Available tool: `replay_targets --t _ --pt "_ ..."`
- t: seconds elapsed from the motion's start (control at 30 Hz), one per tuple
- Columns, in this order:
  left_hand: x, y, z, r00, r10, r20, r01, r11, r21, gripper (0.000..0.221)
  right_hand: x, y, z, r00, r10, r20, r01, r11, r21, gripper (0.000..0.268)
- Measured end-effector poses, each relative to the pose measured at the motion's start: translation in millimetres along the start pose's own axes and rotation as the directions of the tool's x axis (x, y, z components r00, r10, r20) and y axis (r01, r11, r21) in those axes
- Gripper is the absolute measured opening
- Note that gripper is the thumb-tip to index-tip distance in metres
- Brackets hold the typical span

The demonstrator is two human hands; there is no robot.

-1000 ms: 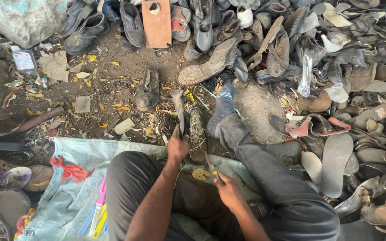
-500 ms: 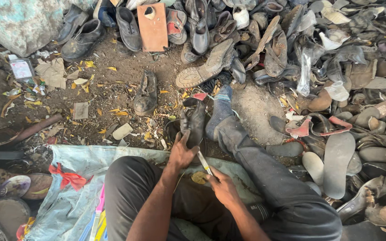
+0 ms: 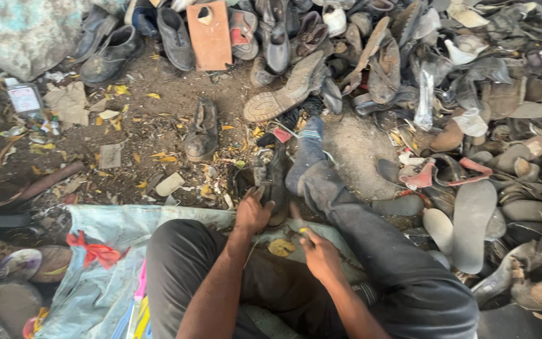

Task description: The person uses a knife to cut and trim parts of old shoes and boots while sitting on the ground among piles of footwear. They handle various shoes individually, cutting away soles or sections of the upper material.

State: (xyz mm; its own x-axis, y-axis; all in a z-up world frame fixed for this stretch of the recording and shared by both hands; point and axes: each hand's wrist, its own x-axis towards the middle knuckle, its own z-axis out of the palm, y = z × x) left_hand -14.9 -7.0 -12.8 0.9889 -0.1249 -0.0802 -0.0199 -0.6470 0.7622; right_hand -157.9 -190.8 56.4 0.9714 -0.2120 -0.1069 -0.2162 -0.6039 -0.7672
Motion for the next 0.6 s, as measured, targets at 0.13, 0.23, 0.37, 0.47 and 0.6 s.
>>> replay_targets --t 0.13,0.23,0.37,0.47,0.6 --pt "-3 -5 0 1.0 0.008 -0.018 -0.008 1.0 -0.005 0.069 -32 6 3 0.864 0.418 0.28 -0.477 0.858 0.19 0.044" --pt "1 -7 9 1.0 -0.009 -0.029 0.008 0.999 -0.044 0.066 -47 0 2 0.871 0.313 0.378 -0.43 0.858 0.28 0.033" --pt "6 -20 16 1.0 -0.028 -0.001 0.028 0.999 -0.024 0.065 -28 -31 1 0.803 0.45 0.391 -0.55 0.812 0.197 0.036" --pt "12 -32 24 0.997 0.076 -0.003 -0.076 0.996 0.04 0.061 -8 -47 2 0.726 0.529 0.438 -0.66 0.715 0.23 0.036" --pt "13 -39 28 0.992 0.111 0.051 -0.116 0.988 0.107 0.06 -5 -38 8 0.882 0.334 0.332 -0.422 0.873 0.242 0.037"
